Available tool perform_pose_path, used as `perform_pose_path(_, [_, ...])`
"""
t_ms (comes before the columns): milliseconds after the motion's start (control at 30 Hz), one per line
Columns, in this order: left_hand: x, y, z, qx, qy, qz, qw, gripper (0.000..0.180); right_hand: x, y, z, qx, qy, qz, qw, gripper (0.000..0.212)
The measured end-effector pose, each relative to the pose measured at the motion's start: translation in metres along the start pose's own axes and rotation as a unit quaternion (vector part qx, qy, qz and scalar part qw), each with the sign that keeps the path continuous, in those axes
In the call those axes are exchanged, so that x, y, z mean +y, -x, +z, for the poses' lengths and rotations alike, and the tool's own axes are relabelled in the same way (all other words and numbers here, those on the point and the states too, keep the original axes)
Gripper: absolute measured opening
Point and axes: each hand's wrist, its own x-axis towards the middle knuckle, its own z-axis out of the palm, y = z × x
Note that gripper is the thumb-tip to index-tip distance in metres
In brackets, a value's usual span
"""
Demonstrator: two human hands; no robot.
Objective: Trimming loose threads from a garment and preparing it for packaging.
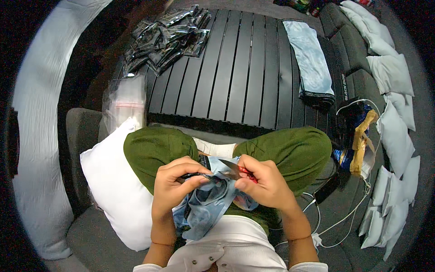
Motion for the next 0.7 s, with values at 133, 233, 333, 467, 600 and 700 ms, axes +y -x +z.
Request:
perform_pose_path(133, [0.000,0.001,0.001,0.003,0.001,0.009,1.000,0.015,0.001,-0.002,0.001,-0.010,0.006,-0.026,1.000,0.038])
perform_pose_path(233, [-0.001,0.001,0.001,0.000,0.014,-0.021,1.000,0.021,0.002,-0.003,0.002,0.001,-0.001,-0.023,1.000,0.034])
perform_pose_path(333, [0.000,0.003,0.000,0.000,0.075,-0.062,0.995,0.028,-0.006,-0.003,0.005,0.035,-0.002,-0.003,0.999,0.039])
perform_pose_path(467, [-0.003,0.002,-0.002,-0.015,0.170,-0.106,0.980,0.035,0.014,-0.004,0.009,0.099,-0.063,0.003,0.993,0.020])
perform_pose_path(600, [0.001,0.002,0.001,0.028,0.247,-0.130,0.960,0.038,0.016,-0.006,0.005,0.186,-0.015,-0.065,0.980,0.015])
perform_pose_path(700, [-0.001,0.002,0.002,0.017,0.254,-0.134,0.958,0.038,0.017,-0.010,0.004,0.235,-0.027,-0.146,0.960,0.015])
